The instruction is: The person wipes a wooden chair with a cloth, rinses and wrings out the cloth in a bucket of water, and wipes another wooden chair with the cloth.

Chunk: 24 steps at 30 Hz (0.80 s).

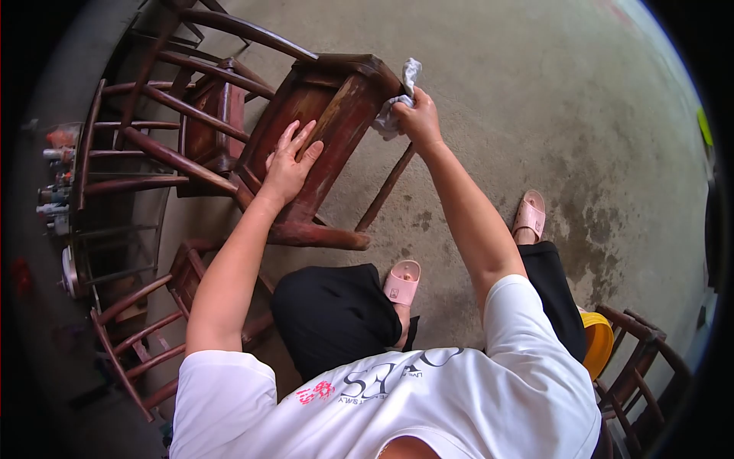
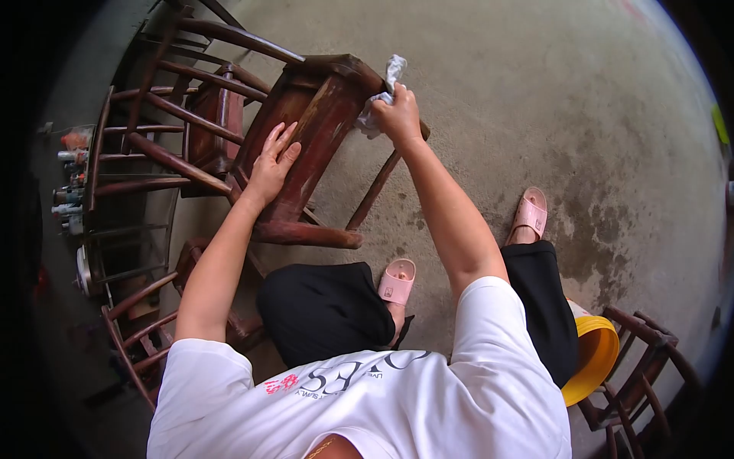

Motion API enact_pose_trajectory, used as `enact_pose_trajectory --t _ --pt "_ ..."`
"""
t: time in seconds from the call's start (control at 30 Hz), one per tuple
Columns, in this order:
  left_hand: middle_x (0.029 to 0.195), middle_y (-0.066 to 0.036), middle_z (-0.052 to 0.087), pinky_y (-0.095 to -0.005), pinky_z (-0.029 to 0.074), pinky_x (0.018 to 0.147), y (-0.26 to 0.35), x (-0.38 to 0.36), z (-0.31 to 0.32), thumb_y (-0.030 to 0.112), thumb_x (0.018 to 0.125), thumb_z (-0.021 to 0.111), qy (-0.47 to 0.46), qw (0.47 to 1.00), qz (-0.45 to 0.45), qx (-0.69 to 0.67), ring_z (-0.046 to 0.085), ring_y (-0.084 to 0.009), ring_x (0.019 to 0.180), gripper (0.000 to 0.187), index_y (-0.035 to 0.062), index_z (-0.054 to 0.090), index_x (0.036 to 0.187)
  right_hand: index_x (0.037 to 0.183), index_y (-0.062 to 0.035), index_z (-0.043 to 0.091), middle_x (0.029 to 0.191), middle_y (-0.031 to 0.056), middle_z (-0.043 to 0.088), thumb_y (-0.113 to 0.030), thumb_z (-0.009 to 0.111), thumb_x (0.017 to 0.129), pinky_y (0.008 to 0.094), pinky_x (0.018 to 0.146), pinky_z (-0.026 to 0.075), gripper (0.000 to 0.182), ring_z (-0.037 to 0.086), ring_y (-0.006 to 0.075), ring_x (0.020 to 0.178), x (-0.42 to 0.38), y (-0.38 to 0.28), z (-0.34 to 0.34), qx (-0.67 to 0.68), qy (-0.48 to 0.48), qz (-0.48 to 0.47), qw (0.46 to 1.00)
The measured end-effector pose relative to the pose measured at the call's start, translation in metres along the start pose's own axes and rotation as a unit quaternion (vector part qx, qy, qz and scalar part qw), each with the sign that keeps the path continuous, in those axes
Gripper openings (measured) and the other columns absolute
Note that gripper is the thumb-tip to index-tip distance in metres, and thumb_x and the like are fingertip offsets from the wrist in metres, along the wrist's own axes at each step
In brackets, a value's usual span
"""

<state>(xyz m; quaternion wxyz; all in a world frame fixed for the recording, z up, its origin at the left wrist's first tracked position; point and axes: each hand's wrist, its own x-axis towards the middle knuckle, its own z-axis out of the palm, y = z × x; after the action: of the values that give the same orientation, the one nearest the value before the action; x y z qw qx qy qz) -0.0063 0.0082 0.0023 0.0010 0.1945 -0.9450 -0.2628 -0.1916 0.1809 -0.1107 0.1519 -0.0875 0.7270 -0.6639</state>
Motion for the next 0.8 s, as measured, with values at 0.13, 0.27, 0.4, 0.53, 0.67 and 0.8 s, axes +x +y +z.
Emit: enact_pose_trajectory --t 0.13,0.27,0.4,0.53,0.67,0.8 --pt "0.142 -0.01 0.029 -0.0488 0.015 0.104 0.002 -0.003 0.004 0.056 0.085 0.046 0.0 1.0 -0.001 -0.004 0.028 -0.0259 0.131 0.055 0.0272 0.045 0.131 0.098 0.0022 0.055 0.083 0.0132 0.053 -0.014 0.058 0.07 0.0331 0.053 0.052 0.032 0.059 0.0262 0.063 -0.008 0.073 0.0 -0.083 0.059 -0.042 0.994" --pt "0.141 -0.01 0.029 -0.05 0.013 0.104 0.007 -0.006 0.012 0.058 0.084 0.046 0.013 0.999 -0.003 0.033 0.026 -0.0251 0.131 0.056 0.0286 0.044 0.131 0.096 0.0011 0.057 0.073 0.0079 0.057 -0.008 0.057 0.07 0.0288 0.046 0.052 0.027 0.06 0.0181 0.064 0.005 0.07 -0.006 -0.104 0.03 0.045 0.993" --pt "0.141 -0.01 0.029 -0.0511 0.015 0.104 0.006 -0.004 0.004 0.058 0.084 0.045 0.015 0.999 0.0 0.037 0.025 -0.0251 0.132 0.056 0.0283 0.044 0.131 0.091 0.0035 0.059 0.069 0.0157 0.061 -0.015 0.062 0.064 0.0356 0.049 0.05 0.033 0.059 0.0334 0.054 -0.008 -0.045 -0.004 0.093 -0.034 0.023 0.995" --pt "0.142 -0.01 0.029 -0.0521 0.017 0.103 0.001 -0.001 0.003 0.059 0.084 0.043 0.017 0.999 0.007 0.036 0.025 -0.0256 0.132 0.057 0.0283 0.043 0.132 0.101 -0.0014 0.06 0.081 0.0176 0.059 -0.017 0.061 0.063 0.0368 0.067 0.049 0.042 0.059 0.0339 0.07 0.008 -0.101 0.016 0.01 -0.075 -0.063 0.995" --pt "0.143 -0.01 0.027 -0.0537 0.012 0.105 0.009 -0.007 0.009 0.061 0.083 0.044 0.024 0.998 -0.007 0.052 0.022 -0.0256 0.133 0.058 0.0297 0.042 0.132 0.111 -0.0071 0.059 0.087 0.0158 0.056 -0.017 0.06 0.064 0.0361 0.076 0.047 0.049 0.057 0.03 0.082 -0.013 -0.088 0.019 -0.094 0.008 -0.15 0.984" --pt "0.144 -0.01 0.024 -0.0557 0.008 0.105 0.028 -0.03 0.038 0.059 0.082 0.046 0.042 0.995 -0.004 0.086 0.017 -0.0268 0.135 0.057 0.0304 0.043 0.131 0.11 -0.0012 0.055 0.081 0.0067 0.059 -0.011 0.054 0.071 0.0286 0.048 0.051 0.04 0.059 0.018 0.067 -0.047 -0.096 -0.029 0.1 -0.205 0.076 0.971"
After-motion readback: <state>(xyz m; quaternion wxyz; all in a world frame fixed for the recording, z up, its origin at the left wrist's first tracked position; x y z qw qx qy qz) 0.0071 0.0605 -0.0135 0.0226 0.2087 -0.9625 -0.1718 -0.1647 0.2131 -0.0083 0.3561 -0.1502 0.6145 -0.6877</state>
